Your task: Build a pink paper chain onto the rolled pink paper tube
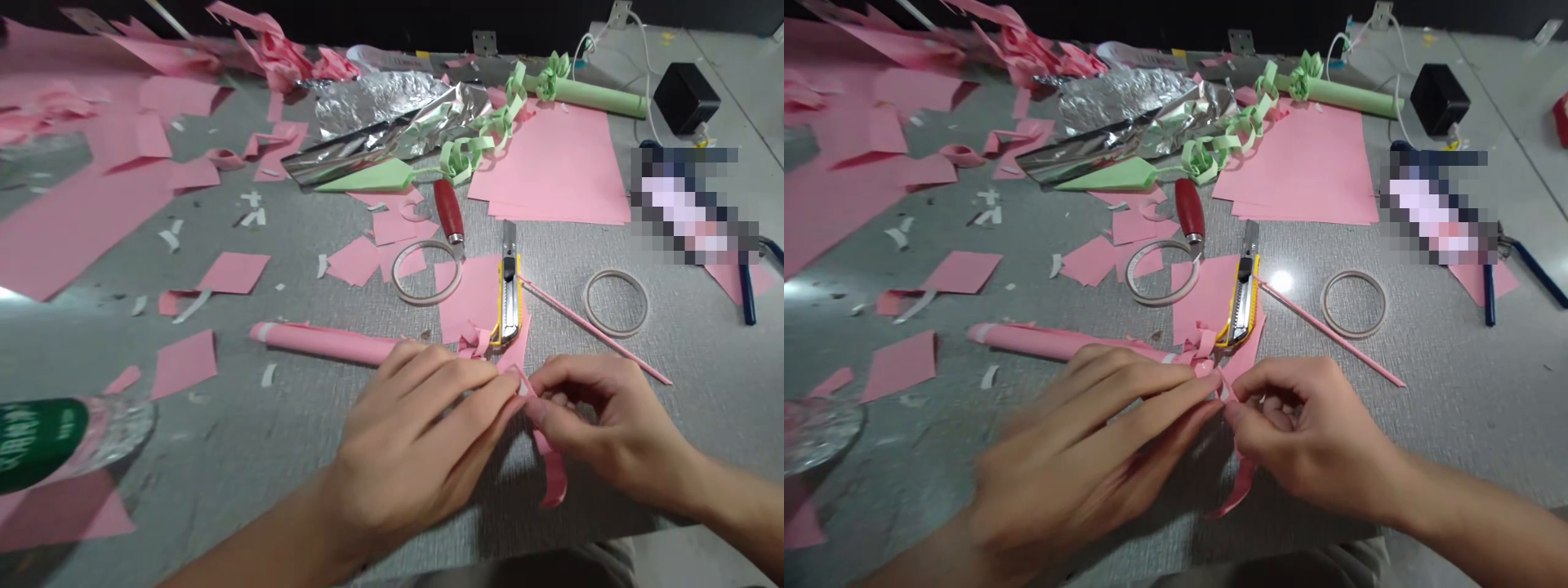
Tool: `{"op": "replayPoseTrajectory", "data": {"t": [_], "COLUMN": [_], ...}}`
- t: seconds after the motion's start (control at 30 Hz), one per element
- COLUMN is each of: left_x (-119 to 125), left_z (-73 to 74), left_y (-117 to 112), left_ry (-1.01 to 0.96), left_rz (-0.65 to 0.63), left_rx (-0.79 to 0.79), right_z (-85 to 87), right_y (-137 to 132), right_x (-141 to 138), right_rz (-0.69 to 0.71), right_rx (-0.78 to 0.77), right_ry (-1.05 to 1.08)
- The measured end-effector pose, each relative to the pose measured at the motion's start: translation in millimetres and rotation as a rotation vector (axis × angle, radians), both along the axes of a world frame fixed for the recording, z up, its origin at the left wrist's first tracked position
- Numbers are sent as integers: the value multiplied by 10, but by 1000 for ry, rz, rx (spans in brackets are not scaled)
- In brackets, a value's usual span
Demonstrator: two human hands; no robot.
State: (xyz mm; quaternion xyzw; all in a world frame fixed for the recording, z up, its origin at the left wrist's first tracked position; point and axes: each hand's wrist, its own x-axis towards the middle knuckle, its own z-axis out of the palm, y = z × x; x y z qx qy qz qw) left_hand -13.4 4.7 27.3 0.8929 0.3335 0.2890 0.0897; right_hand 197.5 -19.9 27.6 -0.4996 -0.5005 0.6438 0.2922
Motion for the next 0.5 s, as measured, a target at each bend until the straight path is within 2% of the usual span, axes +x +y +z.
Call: {"op": "replayPoseTrajectory", "data": {"t": [0.23,0.5], "left_x": [42,72], "left_z": [-30,-29], "left_y": [-43,-52], "left_ry": [-184,-273], "left_rz": [-7,11], "left_rx": [-182,-248], "right_z": [-26,-18], "right_y": [-30,-40], "right_x": [3,14], "right_rz": [17,31], "right_rx": [343,361], "right_ry": [-159,-172]}}
